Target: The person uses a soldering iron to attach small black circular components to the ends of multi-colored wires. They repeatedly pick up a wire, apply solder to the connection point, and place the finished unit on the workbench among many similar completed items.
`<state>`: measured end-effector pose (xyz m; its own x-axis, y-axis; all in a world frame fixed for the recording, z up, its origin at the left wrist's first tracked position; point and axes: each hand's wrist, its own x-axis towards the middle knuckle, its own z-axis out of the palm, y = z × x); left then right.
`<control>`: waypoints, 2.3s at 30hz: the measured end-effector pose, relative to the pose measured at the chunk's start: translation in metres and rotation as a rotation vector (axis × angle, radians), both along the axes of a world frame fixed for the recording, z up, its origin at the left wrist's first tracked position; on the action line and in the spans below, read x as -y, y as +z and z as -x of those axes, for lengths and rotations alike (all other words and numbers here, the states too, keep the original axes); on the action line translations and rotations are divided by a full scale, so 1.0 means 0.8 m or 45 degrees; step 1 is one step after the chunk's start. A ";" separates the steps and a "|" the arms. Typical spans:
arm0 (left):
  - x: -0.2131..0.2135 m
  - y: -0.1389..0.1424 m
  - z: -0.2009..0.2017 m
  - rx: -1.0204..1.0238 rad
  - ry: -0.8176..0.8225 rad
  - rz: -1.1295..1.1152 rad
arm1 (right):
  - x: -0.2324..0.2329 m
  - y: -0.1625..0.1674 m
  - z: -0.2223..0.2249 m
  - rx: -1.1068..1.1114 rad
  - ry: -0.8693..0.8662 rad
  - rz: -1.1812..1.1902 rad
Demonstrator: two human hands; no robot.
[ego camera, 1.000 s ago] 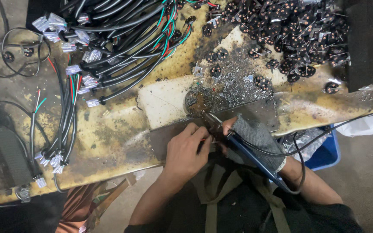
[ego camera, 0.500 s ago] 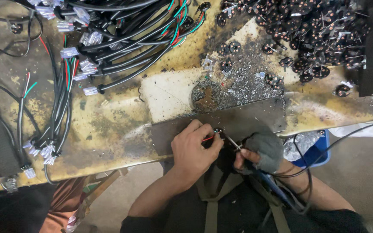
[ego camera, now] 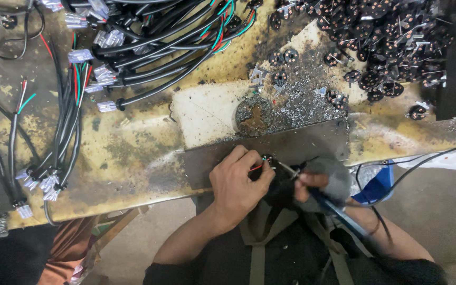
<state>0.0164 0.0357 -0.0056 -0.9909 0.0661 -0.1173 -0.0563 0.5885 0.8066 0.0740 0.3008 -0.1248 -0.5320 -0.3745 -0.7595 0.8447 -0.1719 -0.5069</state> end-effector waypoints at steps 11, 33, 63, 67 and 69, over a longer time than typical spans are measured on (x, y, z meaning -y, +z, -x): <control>0.000 -0.003 -0.001 -0.106 -0.002 -0.009 | 0.023 0.052 -0.004 -1.704 0.085 -0.761; 0.002 -0.003 0.002 -0.073 -0.048 0.022 | 0.027 0.045 0.008 -2.060 0.049 -0.629; 0.003 -0.004 0.005 -0.106 -0.081 -0.008 | 0.019 0.156 0.143 -1.747 0.247 -1.716; 0.004 -0.005 0.004 -0.081 -0.068 -0.011 | 0.026 0.140 0.120 -1.868 0.160 -1.215; 0.004 -0.005 0.004 -0.075 -0.083 -0.002 | 0.033 0.130 0.103 -1.833 0.210 -1.199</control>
